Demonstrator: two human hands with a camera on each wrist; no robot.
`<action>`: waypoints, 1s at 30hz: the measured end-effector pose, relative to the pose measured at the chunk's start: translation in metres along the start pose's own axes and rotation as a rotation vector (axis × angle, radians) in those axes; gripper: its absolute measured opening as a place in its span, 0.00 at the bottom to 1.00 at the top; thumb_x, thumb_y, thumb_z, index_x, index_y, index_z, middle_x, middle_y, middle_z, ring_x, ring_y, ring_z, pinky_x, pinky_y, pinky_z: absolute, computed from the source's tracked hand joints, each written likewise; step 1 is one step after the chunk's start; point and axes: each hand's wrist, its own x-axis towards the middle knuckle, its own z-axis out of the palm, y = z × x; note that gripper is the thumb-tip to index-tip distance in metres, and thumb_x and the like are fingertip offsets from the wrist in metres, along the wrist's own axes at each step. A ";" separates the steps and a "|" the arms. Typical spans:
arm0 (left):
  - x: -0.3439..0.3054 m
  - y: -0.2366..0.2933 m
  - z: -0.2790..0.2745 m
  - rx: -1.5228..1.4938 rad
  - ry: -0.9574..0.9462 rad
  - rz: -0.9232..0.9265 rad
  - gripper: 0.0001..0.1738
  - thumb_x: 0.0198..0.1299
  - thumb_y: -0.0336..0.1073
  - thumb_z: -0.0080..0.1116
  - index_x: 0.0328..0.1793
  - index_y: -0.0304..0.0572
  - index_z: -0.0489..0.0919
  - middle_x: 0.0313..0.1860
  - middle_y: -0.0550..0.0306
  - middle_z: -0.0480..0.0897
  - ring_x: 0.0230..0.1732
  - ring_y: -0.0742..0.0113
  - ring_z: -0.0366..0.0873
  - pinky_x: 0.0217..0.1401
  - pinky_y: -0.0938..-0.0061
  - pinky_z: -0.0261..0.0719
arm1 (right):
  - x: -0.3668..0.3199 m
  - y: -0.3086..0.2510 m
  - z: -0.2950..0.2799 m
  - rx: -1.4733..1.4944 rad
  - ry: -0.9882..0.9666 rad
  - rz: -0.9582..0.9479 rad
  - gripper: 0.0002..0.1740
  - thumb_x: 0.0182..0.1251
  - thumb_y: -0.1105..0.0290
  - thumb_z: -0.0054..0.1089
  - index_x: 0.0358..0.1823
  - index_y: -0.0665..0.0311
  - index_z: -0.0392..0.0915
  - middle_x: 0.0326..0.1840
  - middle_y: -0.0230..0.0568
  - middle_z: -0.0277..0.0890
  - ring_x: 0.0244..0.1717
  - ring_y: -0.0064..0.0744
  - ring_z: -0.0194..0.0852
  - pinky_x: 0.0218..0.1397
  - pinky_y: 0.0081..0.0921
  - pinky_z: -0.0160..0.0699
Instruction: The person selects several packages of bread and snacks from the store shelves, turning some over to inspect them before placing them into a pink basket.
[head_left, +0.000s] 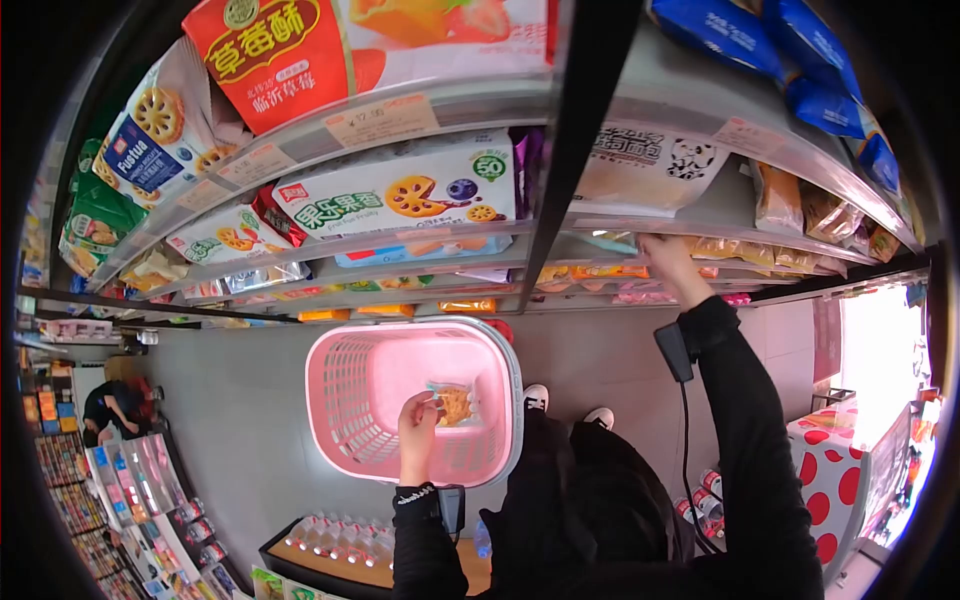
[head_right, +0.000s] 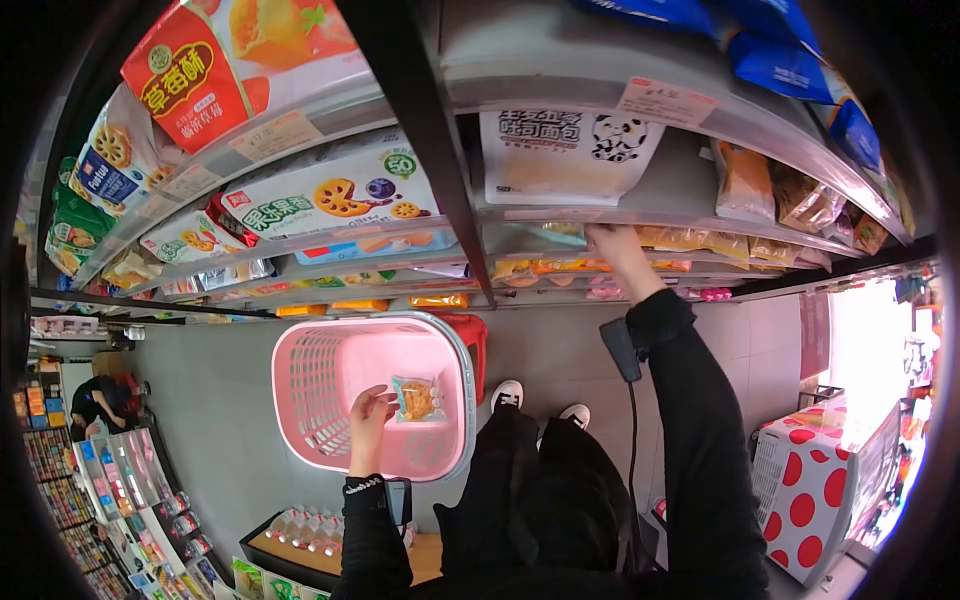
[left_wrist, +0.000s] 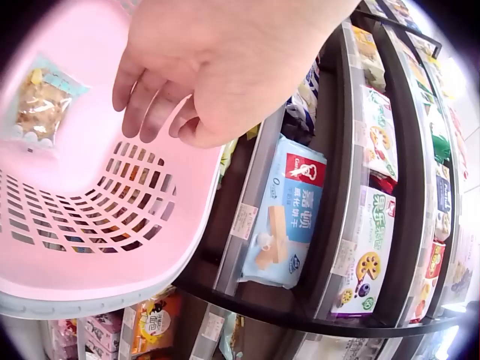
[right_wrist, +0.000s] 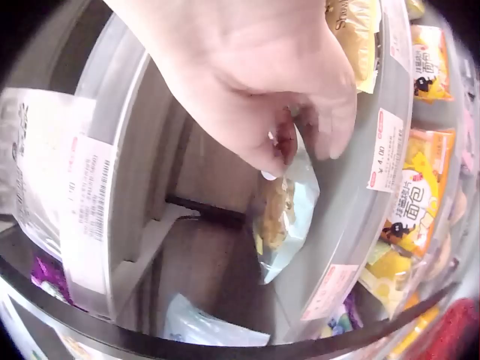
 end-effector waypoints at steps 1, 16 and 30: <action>0.001 0.002 0.004 0.017 -0.030 0.007 0.14 0.53 0.28 0.43 0.47 0.35 0.68 0.36 0.53 0.76 0.34 0.69 0.75 0.39 0.81 0.71 | -0.009 -0.003 -0.001 0.029 -0.013 -0.022 0.09 0.53 0.73 0.49 0.34 0.70 0.67 0.25 0.32 0.64 0.24 0.19 0.59 0.26 0.18 0.61; -0.040 0.063 0.141 -0.395 -0.626 -0.284 0.23 0.59 0.42 0.43 0.57 0.38 0.60 0.51 0.46 0.68 0.49 0.59 0.70 0.52 0.66 0.68 | -0.166 -0.002 -0.062 0.126 -0.287 0.097 0.05 0.57 0.72 0.48 0.27 0.60 0.62 0.25 0.25 0.58 0.23 0.12 0.52 0.25 0.13 0.53; -0.058 -0.003 0.033 -0.599 -0.238 -0.355 0.24 0.58 0.42 0.45 0.54 0.32 0.61 0.50 0.50 0.70 0.49 0.61 0.71 0.51 0.66 0.71 | -0.207 0.067 0.112 -0.033 -0.670 -0.080 0.08 0.54 0.71 0.53 0.29 0.65 0.64 0.30 0.34 0.64 0.32 0.22 0.63 0.35 0.19 0.64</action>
